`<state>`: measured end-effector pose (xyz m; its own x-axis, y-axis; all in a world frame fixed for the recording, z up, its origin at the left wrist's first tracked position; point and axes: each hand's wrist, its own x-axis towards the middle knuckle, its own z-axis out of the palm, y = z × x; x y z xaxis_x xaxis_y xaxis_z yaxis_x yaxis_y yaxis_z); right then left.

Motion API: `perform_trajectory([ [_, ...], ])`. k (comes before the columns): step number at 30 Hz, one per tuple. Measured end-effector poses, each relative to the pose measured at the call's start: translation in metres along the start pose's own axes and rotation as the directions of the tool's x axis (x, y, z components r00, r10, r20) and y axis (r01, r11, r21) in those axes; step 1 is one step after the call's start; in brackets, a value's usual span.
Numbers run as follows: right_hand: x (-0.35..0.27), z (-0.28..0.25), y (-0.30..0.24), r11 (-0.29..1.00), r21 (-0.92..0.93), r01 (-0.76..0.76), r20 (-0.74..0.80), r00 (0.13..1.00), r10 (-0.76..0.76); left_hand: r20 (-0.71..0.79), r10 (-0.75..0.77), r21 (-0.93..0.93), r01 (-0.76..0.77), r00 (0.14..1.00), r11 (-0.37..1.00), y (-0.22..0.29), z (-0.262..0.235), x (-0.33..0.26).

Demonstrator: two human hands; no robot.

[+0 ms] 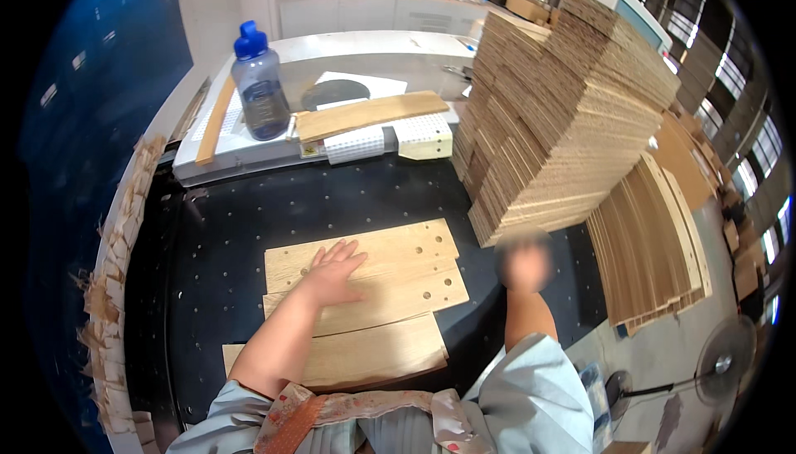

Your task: The person sorts and stacks wood boards on a workbench, picking them up from one pile, turning them over, and placing them into a new stack.

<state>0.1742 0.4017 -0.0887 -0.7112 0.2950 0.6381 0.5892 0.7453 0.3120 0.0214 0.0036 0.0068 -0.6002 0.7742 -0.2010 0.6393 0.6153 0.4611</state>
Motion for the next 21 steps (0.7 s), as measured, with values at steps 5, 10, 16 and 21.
perform_trajectory([
  [5, 0.000, -0.010, -0.001, 0.998, 0.023, -0.066, -0.006, 0.998, 0.066, 0.032, -0.019, 0.069, 0.017, 0.999, 0.997, 0.006, -0.004, 0.000],
  [10, 0.006, -0.020, -0.007, 0.990, 0.008, -0.140, 0.139, 0.981, 0.138, 0.017, -0.021, 0.061, 0.020, 1.000, 0.998, 0.007, -0.005, -0.001],
  [16, 0.010, -0.030, -0.012, 0.979, 0.028, -0.203, 0.153, 0.969, 0.196, 0.046, -0.036, 0.062, 0.033, 0.998, 0.998, 0.009, -0.009, -0.001],
  [21, 0.014, -0.038, -0.015, 0.974, -0.027, -0.225, 0.238, 0.945, 0.225, 0.035, -0.027, 0.056, 0.025, 0.999, 0.998, 0.006, -0.007, 0.000],
])
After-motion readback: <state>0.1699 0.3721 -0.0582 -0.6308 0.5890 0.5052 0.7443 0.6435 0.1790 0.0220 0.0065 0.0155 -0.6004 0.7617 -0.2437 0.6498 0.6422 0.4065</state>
